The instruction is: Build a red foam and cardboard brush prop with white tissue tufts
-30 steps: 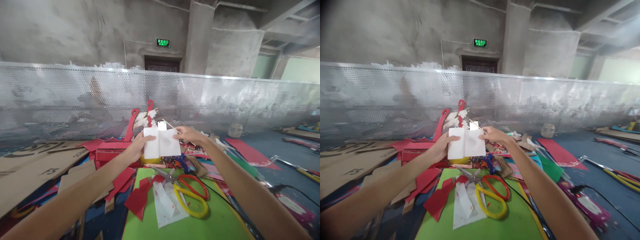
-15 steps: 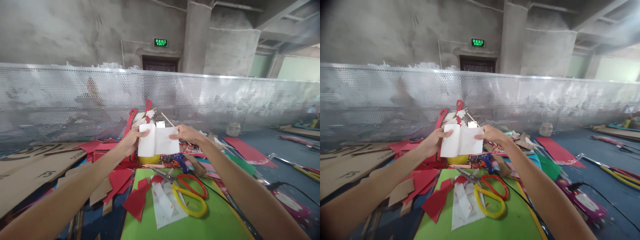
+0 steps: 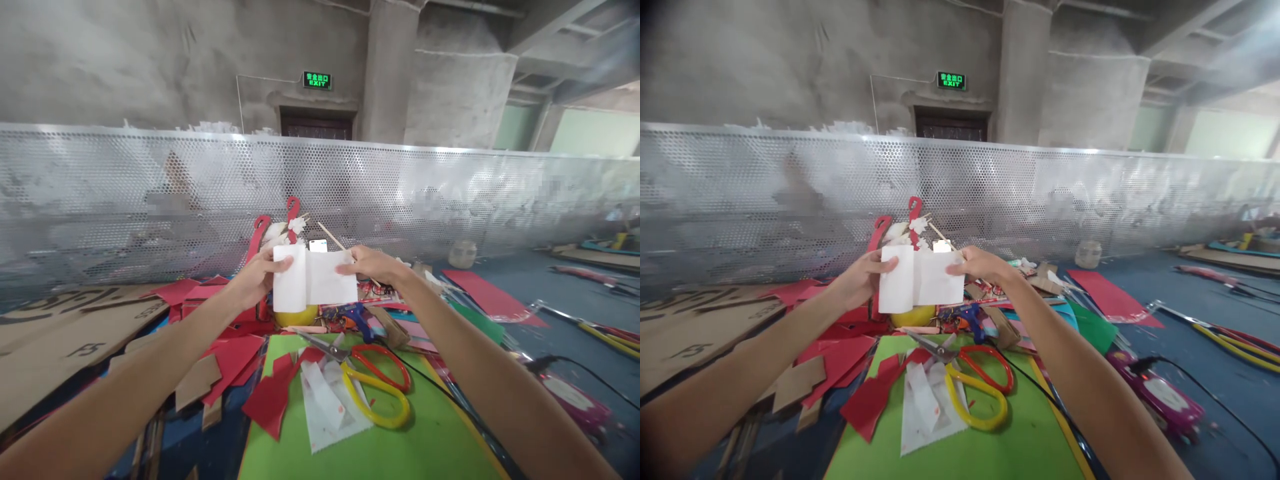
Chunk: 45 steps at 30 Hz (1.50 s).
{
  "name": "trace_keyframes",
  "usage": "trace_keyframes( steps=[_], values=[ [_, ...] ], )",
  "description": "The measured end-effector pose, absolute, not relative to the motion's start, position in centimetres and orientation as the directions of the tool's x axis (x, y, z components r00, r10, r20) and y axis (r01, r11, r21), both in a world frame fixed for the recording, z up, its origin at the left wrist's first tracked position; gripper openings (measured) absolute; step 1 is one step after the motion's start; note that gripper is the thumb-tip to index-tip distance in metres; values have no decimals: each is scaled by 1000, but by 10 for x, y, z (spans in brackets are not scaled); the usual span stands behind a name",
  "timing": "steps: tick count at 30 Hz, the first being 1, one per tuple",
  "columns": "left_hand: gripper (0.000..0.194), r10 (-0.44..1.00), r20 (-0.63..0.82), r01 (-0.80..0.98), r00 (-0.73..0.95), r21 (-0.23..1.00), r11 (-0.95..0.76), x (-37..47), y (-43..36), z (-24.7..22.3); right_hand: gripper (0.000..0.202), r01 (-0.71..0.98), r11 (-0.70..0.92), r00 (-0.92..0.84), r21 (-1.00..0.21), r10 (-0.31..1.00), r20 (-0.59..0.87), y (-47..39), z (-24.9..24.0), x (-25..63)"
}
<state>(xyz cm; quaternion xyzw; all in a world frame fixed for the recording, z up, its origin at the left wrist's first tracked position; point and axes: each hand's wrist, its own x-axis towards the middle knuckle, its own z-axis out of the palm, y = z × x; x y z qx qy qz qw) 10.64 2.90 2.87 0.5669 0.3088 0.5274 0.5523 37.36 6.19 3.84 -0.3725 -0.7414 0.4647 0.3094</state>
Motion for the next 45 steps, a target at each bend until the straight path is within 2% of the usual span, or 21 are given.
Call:
trace_keyframes(
  steps=[4,11,17,25,29,36,40,45],
  values=[
    [43,905,303,-253,299,940,-231,106,26,28,40,225,241,-509,-944,855,96,62,39,377],
    [42,924,181,-197,338,973,-119,100,36,28,31,283,330,-540,-901,831,134,62,40,378],
    [48,954,115,-90,278,992,-94,96,39,33,22,345,422,-560,-838,809,177,60,42,373],
    [49,924,153,-183,351,979,-93,97,32,37,28,299,323,-555,-898,824,112,56,44,381],
    [50,924,118,-176,365,983,-56,96,33,37,29,351,358,-553,-865,825,117,56,45,383],
    [47,919,94,-121,382,991,-51,90,32,41,24,340,370,-580,-864,806,117,56,47,383],
    [42,903,115,-218,414,976,-24,96,33,30,21,324,356,-531,-877,835,143,53,50,381],
    [40,890,27,-353,454,923,153,118,27,8,22,306,389,-484,-869,849,210,51,53,379]
  ],
)
